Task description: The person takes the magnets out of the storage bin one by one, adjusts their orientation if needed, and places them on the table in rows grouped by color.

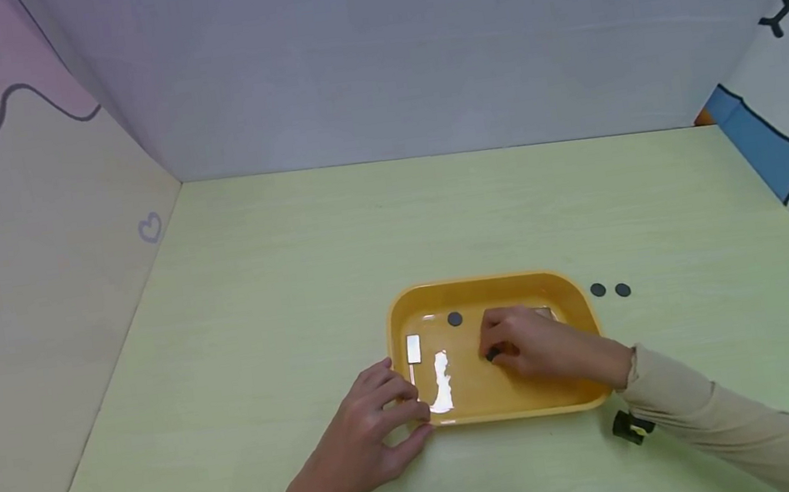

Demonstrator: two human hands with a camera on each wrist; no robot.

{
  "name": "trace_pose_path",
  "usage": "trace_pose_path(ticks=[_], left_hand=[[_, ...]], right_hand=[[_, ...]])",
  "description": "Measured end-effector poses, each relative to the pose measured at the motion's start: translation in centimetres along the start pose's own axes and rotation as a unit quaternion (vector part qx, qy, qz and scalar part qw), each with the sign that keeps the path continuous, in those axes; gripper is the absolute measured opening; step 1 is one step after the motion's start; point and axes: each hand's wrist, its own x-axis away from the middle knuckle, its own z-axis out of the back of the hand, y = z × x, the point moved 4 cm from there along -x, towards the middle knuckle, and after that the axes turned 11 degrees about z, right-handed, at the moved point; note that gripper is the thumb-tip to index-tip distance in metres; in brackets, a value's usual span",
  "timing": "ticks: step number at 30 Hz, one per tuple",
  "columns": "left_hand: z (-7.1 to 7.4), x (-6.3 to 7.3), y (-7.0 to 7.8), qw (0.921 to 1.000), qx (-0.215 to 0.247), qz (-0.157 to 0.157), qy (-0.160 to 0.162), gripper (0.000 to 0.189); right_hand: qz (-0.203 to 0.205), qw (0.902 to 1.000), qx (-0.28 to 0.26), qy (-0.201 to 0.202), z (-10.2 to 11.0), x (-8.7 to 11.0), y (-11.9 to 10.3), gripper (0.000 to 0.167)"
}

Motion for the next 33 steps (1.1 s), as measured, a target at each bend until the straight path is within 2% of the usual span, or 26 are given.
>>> trace_pose_path(ticks=[5,11,16,22,33], left_hand=[[0.1,-0.1,0.0,1.0000,-0.002,0.003,-0.003,0.011],[0.2,-0.1,0.1,1.0000,-0.002,0.006,-0.006,0.012],[0.2,-0.1,0.0,0.9999,-0.001,0.008,-0.008,0.012],[0.2,-0.2,0.0,1.0000,-0.004,-0.004,0.001,0.012],[0.1,-0.1,-0.1,0.9999,-0.003,-0.011,0.007,0.011]], right_hand=[[0.011,0.9998,-0.012,-0.012,-0.1,0.0,0.0,0.010],[0.005,0.9996,-0.023,-0.013,0.1,0.0,0.1,0.010],[0.009,0.9987,-0.050,0.010,0.3,0.2,0.4,0.010],[0.019,0.9940,-0.097,0.046,0.8,0.8,0.5,0.010],[0.002,0.9824,-0.168,0.082,1.6,2.0,1.1,0.013]])
